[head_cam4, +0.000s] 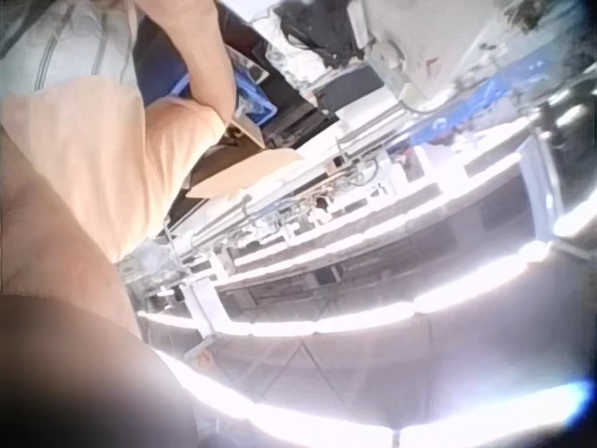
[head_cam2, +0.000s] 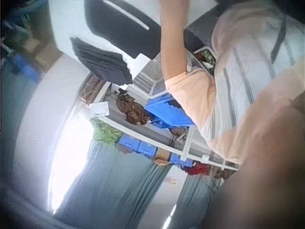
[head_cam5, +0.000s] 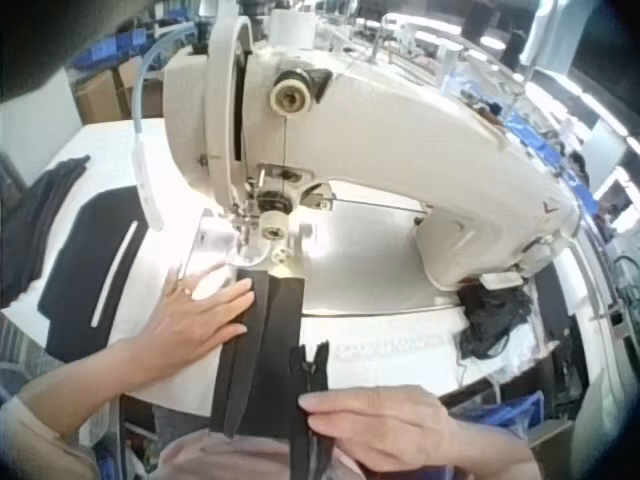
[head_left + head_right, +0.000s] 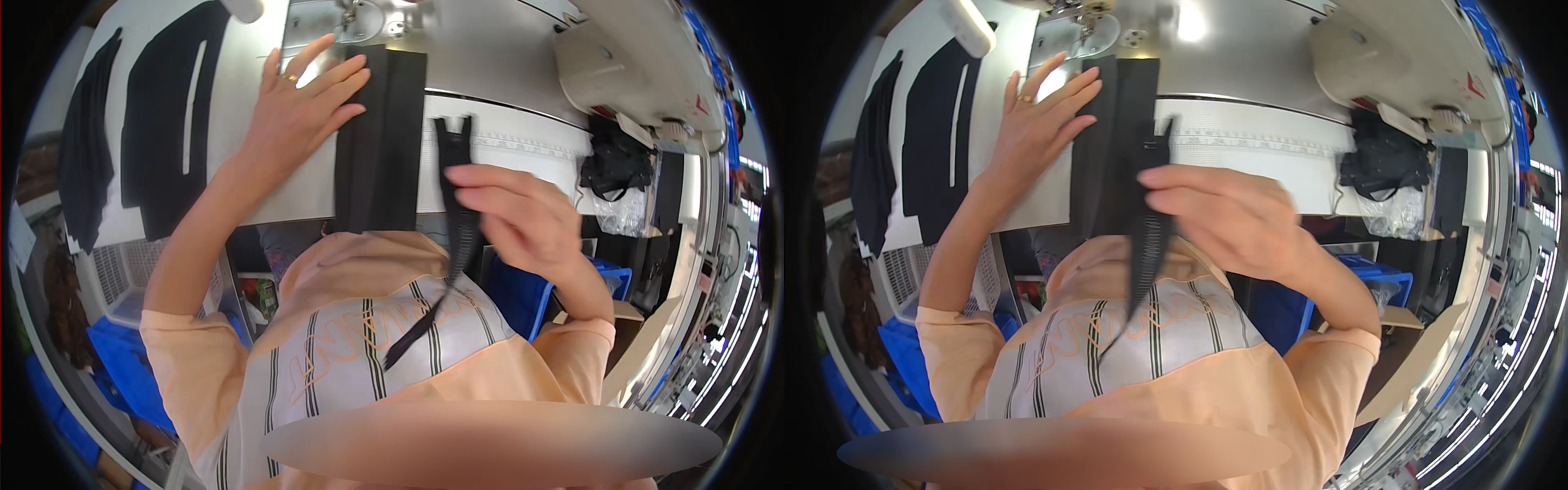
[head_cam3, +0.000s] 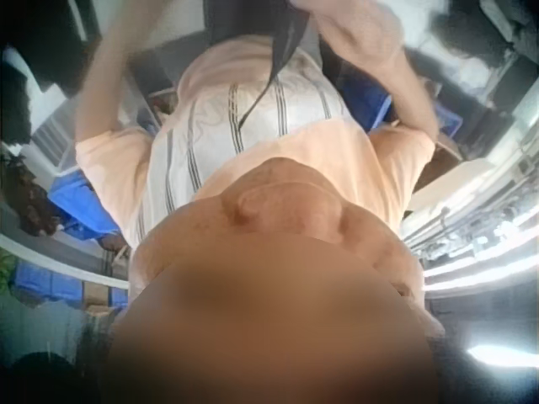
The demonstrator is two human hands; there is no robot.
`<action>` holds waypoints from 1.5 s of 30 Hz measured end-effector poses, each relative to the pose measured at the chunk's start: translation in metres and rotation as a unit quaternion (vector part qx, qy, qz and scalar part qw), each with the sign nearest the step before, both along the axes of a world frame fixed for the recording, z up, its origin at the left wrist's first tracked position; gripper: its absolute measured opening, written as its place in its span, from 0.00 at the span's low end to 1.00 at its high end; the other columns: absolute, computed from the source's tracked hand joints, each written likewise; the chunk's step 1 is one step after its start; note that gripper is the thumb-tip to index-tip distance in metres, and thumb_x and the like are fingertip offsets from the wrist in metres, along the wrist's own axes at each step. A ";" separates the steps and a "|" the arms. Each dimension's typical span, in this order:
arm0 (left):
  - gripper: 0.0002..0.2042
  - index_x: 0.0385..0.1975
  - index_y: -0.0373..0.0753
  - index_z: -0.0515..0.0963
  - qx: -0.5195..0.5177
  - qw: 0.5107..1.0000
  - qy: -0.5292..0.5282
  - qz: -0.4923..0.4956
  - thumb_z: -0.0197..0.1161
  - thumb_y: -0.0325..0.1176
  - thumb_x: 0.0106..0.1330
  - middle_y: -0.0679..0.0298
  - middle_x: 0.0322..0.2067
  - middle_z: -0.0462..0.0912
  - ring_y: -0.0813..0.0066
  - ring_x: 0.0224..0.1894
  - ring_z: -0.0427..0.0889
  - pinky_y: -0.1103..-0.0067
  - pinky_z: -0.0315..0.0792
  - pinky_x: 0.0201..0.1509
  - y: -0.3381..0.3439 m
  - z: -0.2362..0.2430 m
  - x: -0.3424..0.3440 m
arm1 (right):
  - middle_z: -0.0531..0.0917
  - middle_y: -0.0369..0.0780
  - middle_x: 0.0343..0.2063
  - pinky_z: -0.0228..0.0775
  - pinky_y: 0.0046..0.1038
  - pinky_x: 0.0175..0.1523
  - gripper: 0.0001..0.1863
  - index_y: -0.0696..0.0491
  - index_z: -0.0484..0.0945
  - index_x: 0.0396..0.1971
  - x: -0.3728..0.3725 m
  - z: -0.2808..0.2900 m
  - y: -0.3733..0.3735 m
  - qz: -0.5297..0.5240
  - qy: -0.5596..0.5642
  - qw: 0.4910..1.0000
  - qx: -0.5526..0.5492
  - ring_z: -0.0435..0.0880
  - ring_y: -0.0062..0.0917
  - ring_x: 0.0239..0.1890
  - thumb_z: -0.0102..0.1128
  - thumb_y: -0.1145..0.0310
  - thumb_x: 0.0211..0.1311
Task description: Sewing a zipper onto black garment pieces using an industrial sewing machine.
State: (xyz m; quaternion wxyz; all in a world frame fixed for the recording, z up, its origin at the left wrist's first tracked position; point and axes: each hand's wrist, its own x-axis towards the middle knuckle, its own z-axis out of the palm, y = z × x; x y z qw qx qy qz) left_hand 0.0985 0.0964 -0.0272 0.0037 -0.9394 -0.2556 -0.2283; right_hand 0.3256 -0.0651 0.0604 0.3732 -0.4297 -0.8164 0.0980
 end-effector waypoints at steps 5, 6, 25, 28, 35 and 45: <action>0.15 0.41 0.43 0.78 0.004 1.000 0.000 -0.015 0.69 0.31 0.52 0.73 0.55 0.76 0.67 0.68 0.62 0.49 0.51 0.66 0.001 0.001 -0.001 | 0.79 0.39 0.41 0.77 0.26 0.31 0.12 0.56 0.79 0.36 -0.035 -0.057 0.086 -0.016 -0.020 0.996 0.080 0.83 0.30 0.32 0.64 0.81 0.48; 0.15 0.39 0.42 0.78 0.010 1.000 -0.020 -0.014 0.70 0.30 0.50 0.72 0.54 0.76 0.68 0.68 0.62 0.49 0.50 0.66 0.001 0.002 -0.001 | 0.79 0.39 0.41 0.77 0.26 0.31 0.12 0.55 0.79 0.36 -0.031 -0.063 0.093 -0.027 -0.049 0.995 0.083 0.83 0.30 0.32 0.64 0.80 0.48; 0.21 0.48 0.47 0.77 -0.080 0.996 -0.047 -0.016 0.70 0.31 0.52 0.75 0.52 0.77 0.75 0.66 0.66 0.51 0.32 0.72 0.001 0.004 -0.007 | 0.81 0.40 0.45 0.79 0.27 0.38 0.13 0.57 0.79 0.35 -0.016 -0.077 0.104 0.017 -0.107 0.994 0.021 0.85 0.30 0.37 0.66 0.78 0.47; 0.20 0.46 0.48 0.80 -0.035 0.999 -0.039 -0.013 0.70 0.30 0.51 0.76 0.52 0.77 0.75 0.65 0.66 0.51 0.32 0.72 0.002 0.002 -0.007 | 0.81 0.40 0.45 0.79 0.29 0.44 0.14 0.57 0.80 0.38 -0.019 -0.073 0.103 -0.001 -0.079 0.996 0.038 0.84 0.33 0.42 0.69 0.75 0.48; 0.17 0.44 0.47 0.81 -0.031 0.998 -0.050 -0.006 0.69 0.31 0.51 0.76 0.49 0.77 0.71 0.64 0.68 0.51 0.29 0.72 -0.003 0.005 -0.005 | 0.82 0.39 0.46 0.77 0.30 0.50 0.19 0.56 0.80 0.42 -0.023 -0.076 0.105 -0.071 -0.123 0.989 0.051 0.82 0.34 0.46 0.72 0.71 0.46; 0.16 0.45 0.47 0.82 -0.026 0.998 -0.053 -0.004 0.69 0.34 0.54 0.75 0.46 0.78 0.73 0.62 0.69 0.51 0.29 0.72 0.001 0.004 -0.008 | 0.82 0.38 0.48 0.77 0.30 0.50 0.18 0.54 0.81 0.42 -0.022 -0.077 0.105 -0.063 -0.132 0.987 0.061 0.81 0.32 0.49 0.71 0.72 0.47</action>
